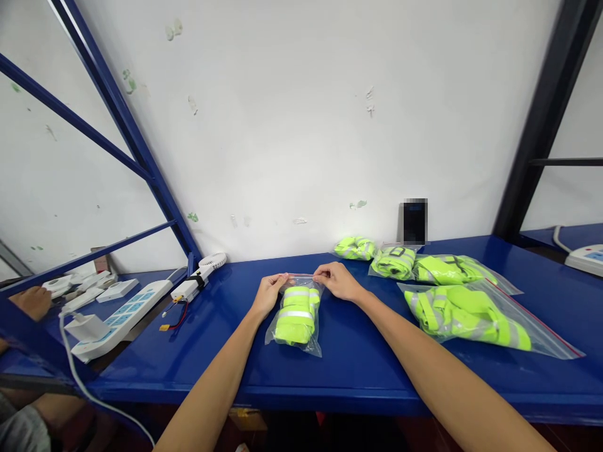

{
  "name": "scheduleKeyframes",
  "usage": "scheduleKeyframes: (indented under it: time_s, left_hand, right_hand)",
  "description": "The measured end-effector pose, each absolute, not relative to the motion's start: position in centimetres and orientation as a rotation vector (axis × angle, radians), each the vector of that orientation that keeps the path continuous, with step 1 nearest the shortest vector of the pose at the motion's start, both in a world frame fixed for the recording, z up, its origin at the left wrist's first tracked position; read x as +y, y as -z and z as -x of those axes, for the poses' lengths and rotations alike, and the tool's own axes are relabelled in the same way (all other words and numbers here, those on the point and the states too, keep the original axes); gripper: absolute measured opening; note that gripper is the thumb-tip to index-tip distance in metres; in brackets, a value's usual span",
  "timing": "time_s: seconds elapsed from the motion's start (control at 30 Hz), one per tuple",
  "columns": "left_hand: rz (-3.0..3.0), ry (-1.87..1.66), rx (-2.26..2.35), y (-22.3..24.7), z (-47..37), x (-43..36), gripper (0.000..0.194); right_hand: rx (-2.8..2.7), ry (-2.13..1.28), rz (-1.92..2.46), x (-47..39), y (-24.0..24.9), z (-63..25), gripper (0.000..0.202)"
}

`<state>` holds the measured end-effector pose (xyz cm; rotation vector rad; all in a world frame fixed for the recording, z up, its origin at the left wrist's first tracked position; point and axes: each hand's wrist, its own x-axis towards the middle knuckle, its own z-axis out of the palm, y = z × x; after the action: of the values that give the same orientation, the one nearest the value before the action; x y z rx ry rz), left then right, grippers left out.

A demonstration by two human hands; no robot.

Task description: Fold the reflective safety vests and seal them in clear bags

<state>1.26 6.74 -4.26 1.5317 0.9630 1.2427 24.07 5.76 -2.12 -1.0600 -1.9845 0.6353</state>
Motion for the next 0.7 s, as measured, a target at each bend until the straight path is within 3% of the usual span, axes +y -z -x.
scheduleKeyframes:
  time_s: [0.3,0.47,0.6,0.7]
  left_hand:
    - [-1.6,-1.221,0.973,4.0,-1.3,6.5,0.042]
    - [-1.652,-1.134,0.942,3.6,-1.6,6.3,0.042]
    - [-1.327,-1.324,0.99,3.5,-0.9,7.0,0.045]
    - [-1.178,-1.563,1.022,3.2,-0.1,7.3,0.037]
  right_hand:
    - [-2.02,-0.82,1.024,5.4,1.7,-24.5,0.036]
    - [-2.078,-1.128,0.988,4.4,1.7,-23.0,0.036]
    - [-1.823,-1.079,1.102,5.4,2.5,-22.7,0.03]
    - [-1.506,-0.935,1.197,6.6,3.1,-23.5,0.027]
